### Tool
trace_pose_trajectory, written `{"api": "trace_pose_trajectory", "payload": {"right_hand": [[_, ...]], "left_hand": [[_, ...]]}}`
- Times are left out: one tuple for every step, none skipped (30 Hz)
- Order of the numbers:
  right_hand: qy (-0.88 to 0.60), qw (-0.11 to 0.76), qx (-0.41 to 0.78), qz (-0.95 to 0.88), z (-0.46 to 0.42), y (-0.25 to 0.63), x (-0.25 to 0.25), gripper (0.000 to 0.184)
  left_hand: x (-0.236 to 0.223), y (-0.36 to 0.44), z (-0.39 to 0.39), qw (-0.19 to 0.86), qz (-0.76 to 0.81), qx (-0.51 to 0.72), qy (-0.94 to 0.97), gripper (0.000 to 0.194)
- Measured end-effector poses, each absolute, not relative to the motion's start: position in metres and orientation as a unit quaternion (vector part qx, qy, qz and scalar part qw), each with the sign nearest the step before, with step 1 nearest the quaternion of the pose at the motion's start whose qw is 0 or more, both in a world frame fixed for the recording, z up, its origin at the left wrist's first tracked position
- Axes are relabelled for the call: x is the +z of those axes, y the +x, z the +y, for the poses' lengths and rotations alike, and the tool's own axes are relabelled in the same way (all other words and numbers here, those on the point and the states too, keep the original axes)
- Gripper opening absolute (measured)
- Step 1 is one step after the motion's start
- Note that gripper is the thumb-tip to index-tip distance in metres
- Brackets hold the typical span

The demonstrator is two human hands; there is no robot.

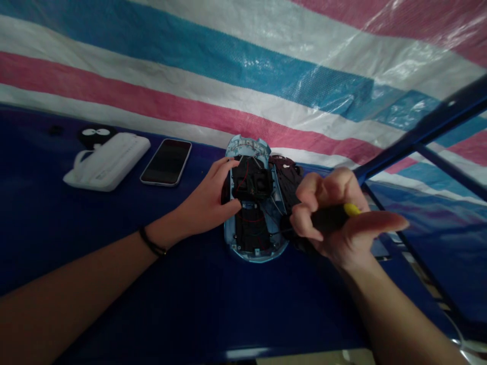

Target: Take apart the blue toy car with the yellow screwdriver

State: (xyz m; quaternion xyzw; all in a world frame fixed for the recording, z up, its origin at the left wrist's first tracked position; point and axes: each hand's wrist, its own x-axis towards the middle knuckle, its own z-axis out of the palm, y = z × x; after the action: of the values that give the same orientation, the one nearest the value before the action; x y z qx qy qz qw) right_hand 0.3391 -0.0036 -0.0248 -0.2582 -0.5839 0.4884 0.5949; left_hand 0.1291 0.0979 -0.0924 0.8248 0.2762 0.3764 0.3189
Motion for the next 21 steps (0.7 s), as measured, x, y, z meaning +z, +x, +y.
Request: {"api": "trace_pose_trajectory", "payload": {"right_hand": [[-0.254,0.602,0.485,-0.581,-0.002,0.339,-0.026,0.058],[-0.252,0.603,0.480,-0.585,-0.001,0.339,-0.028,0.057],[-0.253,0.599,0.474,-0.593,0.000,0.340,-0.030,0.055],[-0.253,0.596,0.471,-0.600,0.002,0.341,-0.031,0.052],[-0.248,0.592,0.472,-0.604,0.003,0.343,-0.032,0.048],[-0.240,0.587,0.477,-0.608,0.004,0.345,-0.032,0.045],[-0.228,0.586,0.483,-0.609,0.004,0.347,-0.033,0.042],[-0.214,0.585,0.490,-0.610,0.005,0.349,-0.033,0.038],[-0.197,0.587,0.495,-0.610,0.006,0.350,-0.034,0.035],[-0.180,0.588,0.499,-0.610,0.007,0.352,-0.034,0.030],[-0.164,0.591,0.501,-0.611,0.008,0.354,-0.034,0.025],[-0.149,0.592,0.500,-0.614,0.009,0.357,-0.034,0.020],[-0.137,0.589,0.500,-0.620,0.010,0.359,-0.034,0.016],[-0.127,0.580,0.502,-0.629,0.010,0.361,-0.034,0.012],[-0.121,0.568,0.506,-0.637,0.010,0.364,-0.034,0.011],[-0.119,0.556,0.516,-0.641,0.010,0.366,-0.033,0.011],[-0.120,0.547,0.530,-0.636,0.009,0.367,-0.033,0.013],[-0.123,0.543,0.549,-0.623,0.008,0.368,-0.032,0.015],[-0.128,0.545,0.567,-0.604,0.007,0.367,-0.032,0.017],[-0.136,0.549,0.583,-0.583,0.007,0.367,-0.031,0.018],[-0.143,0.554,0.592,-0.568,0.006,0.366,-0.031,0.019]], "left_hand": [[-0.092,0.129,0.098,0.320,0.277,0.374,0.825,0.071],[-0.092,0.129,0.098,0.321,0.277,0.373,0.826,0.072],[-0.092,0.129,0.098,0.322,0.277,0.372,0.825,0.072],[-0.092,0.129,0.098,0.324,0.278,0.370,0.825,0.073],[-0.092,0.129,0.098,0.325,0.279,0.366,0.826,0.074],[-0.092,0.129,0.098,0.327,0.281,0.363,0.826,0.074],[-0.093,0.128,0.099,0.327,0.284,0.359,0.827,0.075],[-0.094,0.128,0.100,0.326,0.287,0.357,0.827,0.075],[-0.094,0.128,0.100,0.323,0.290,0.357,0.827,0.075],[-0.095,0.128,0.101,0.321,0.292,0.356,0.828,0.075],[-0.095,0.128,0.102,0.320,0.293,0.355,0.828,0.075],[-0.095,0.127,0.102,0.318,0.293,0.352,0.830,0.075],[-0.095,0.127,0.102,0.318,0.294,0.348,0.832,0.075],[-0.094,0.127,0.102,0.318,0.294,0.344,0.833,0.074],[-0.094,0.127,0.102,0.319,0.295,0.342,0.833,0.074],[-0.093,0.127,0.101,0.318,0.297,0.343,0.832,0.074],[-0.092,0.127,0.101,0.318,0.299,0.343,0.831,0.074],[-0.092,0.126,0.100,0.318,0.302,0.343,0.830,0.073],[-0.092,0.126,0.100,0.319,0.305,0.341,0.830,0.073],[-0.092,0.126,0.100,0.320,0.307,0.339,0.830,0.072],[-0.091,0.126,0.100,0.322,0.308,0.337,0.829,0.073]]}}
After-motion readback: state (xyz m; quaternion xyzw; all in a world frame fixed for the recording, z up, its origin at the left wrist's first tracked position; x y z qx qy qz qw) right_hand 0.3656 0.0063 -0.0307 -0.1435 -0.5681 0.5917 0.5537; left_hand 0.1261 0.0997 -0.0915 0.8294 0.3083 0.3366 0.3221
